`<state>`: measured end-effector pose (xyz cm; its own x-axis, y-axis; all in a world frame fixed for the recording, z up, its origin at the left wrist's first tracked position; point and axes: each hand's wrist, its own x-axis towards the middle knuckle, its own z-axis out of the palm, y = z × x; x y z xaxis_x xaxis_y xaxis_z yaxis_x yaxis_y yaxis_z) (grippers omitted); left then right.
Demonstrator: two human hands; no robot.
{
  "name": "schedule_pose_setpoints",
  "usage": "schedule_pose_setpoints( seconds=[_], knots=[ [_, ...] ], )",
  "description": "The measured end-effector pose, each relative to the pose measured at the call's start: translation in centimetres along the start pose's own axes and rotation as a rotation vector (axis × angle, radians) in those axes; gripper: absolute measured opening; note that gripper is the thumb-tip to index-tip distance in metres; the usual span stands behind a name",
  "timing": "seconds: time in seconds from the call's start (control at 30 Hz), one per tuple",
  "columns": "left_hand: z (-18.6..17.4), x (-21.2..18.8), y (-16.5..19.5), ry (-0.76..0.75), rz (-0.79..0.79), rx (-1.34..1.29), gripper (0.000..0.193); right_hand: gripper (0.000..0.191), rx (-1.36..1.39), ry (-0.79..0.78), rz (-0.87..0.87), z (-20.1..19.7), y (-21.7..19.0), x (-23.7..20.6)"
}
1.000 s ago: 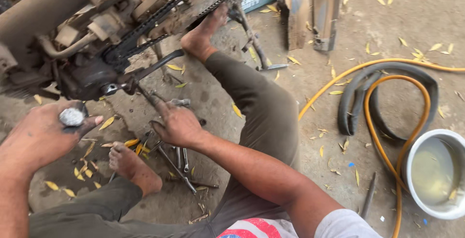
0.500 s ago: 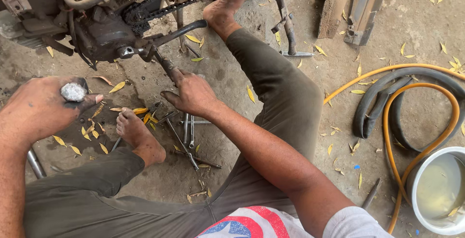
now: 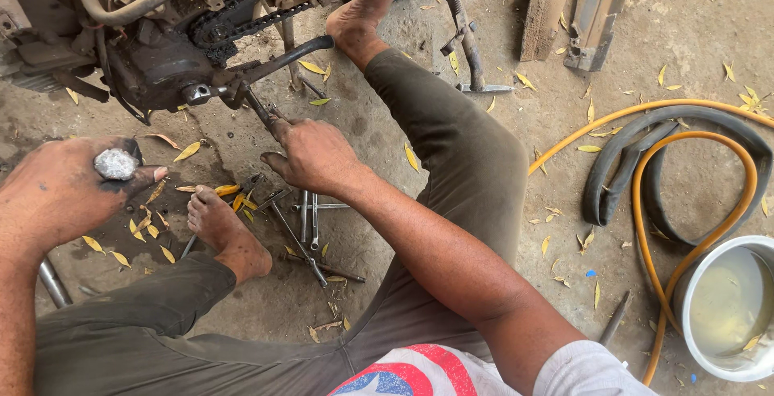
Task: The person sits on the ground and uses a hammer and a metal punch to work on the motorcycle chain. They repeatedly strike the punch to adjust or remove a chain link while holding the chain in place with their other hand.
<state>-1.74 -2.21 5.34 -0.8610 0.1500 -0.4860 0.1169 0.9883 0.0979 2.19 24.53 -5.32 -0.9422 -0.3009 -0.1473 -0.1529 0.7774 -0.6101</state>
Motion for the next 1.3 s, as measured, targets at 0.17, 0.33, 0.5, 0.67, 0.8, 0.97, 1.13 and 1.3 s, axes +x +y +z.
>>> schedule_pose_setpoints(
  seconds=[0.17, 0.33, 0.5, 0.67, 0.8, 0.97, 1.13, 1.3],
  knots=[
    [0.8, 0.5, -0.9, 0.013, 0.0, 0.019, 0.042, 0.047, -0.011, -0.02, 0.0, -0.1, 0.2, -0.2],
    [1.1, 0.7, -0.7, -0.021, -0.012, 0.058, 0.046, 0.045, 0.011, 0.0, -0.005, -0.1, 0.4, -0.4],
    [0.7, 0.8, 0.0, -0.059, -0.045, 0.08, 0.04, 0.046, 0.005, -0.042, 0.005, -0.1, 0.2, -0.3],
    [0.7, 0.4, 0.2, -0.034, -0.049, 0.037, 0.042, 0.046, 0.012, -0.006, -0.012, -0.2, 0.1, -0.3],
    [0.9, 0.4, 0.1, -0.047, -0.041, 0.082, 0.042, 0.044, 0.036, 0.018, 0.003, -0.2, 0.3, -0.4],
    [0.9, 0.5, 0.2, 0.003, 0.028, 0.082, 0.044, 0.045, 0.049, 0.055, -0.021, 0.0, 0.4, -0.4],
    [0.5, 0.2, 1.1, -0.055, -0.021, 0.129, 0.044, 0.048, 0.047, 0.037, -0.013, 0.2, 0.2, -0.3],
    [0.3, 0.0, 1.3, -0.114, -0.082, 0.143, 0.045, 0.05, 0.051, 0.107, -0.046, 0.5, 0.2, -0.4]
  ],
)
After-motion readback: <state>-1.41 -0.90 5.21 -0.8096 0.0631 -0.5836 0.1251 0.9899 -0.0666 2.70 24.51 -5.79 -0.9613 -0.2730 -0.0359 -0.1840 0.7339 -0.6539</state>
